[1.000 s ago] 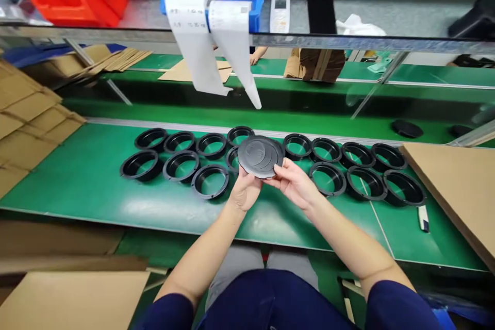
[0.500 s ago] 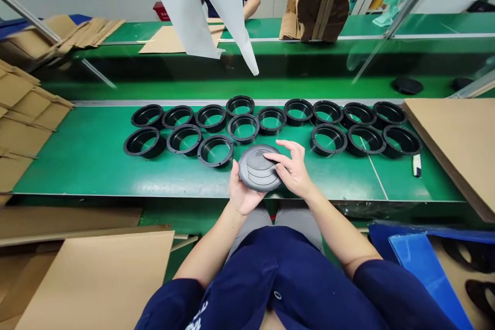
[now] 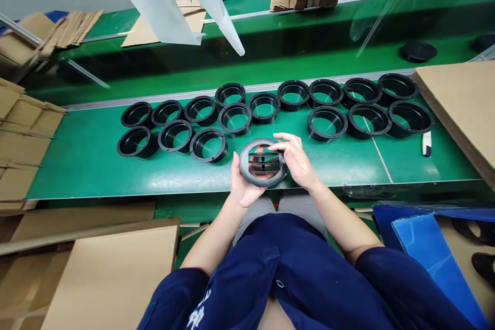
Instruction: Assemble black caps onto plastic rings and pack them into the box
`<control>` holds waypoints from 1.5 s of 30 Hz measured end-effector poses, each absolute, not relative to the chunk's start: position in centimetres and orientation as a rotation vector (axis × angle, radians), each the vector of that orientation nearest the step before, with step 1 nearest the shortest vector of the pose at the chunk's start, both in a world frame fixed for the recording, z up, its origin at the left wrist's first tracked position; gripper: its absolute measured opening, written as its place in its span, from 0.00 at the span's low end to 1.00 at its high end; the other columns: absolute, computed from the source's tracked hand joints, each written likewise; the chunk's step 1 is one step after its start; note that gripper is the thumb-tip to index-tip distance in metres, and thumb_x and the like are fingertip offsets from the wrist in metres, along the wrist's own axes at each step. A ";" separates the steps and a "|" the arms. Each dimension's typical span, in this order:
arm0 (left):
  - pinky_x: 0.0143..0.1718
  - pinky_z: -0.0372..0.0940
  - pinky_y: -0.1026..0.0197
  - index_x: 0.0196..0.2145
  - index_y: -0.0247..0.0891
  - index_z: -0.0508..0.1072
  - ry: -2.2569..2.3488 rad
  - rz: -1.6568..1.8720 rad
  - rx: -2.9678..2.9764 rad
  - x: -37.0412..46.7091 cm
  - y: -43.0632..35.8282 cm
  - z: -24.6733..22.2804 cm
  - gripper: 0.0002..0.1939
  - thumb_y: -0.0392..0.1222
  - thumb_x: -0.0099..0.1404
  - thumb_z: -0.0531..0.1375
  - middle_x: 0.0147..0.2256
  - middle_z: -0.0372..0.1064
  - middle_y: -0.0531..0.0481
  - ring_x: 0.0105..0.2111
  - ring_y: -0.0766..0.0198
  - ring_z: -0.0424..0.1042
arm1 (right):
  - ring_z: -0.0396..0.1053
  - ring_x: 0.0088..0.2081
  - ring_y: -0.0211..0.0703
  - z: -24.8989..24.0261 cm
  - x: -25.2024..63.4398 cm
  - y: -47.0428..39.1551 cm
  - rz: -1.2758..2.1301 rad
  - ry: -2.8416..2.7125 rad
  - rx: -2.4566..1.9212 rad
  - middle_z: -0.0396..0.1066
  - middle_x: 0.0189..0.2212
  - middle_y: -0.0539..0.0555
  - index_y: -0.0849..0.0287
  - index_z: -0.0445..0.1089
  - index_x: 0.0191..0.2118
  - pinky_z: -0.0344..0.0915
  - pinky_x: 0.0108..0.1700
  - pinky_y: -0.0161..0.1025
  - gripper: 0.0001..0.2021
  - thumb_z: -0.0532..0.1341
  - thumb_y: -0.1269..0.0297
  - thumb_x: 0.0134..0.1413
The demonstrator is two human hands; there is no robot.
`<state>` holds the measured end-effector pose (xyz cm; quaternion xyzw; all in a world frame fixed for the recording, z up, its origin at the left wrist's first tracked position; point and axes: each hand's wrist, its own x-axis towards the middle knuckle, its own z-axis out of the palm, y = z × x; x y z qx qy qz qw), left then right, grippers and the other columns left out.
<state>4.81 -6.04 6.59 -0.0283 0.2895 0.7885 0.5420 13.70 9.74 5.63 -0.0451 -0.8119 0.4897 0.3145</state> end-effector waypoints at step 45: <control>0.22 0.69 0.63 0.52 0.35 0.73 1.922 2.265 -0.119 -1.4 -13.7 4.1 0.30 0.44 0.52 0.73 0.58 0.67 0.36 0.20 0.72 0.70 | 0.51 0.68 0.69 4.2 14.4 8.5 0.998 -2.547 0.020 0.48 0.70 0.64 0.51 0.51 0.73 0.60 0.64 0.70 0.41 0.65 0.43 0.61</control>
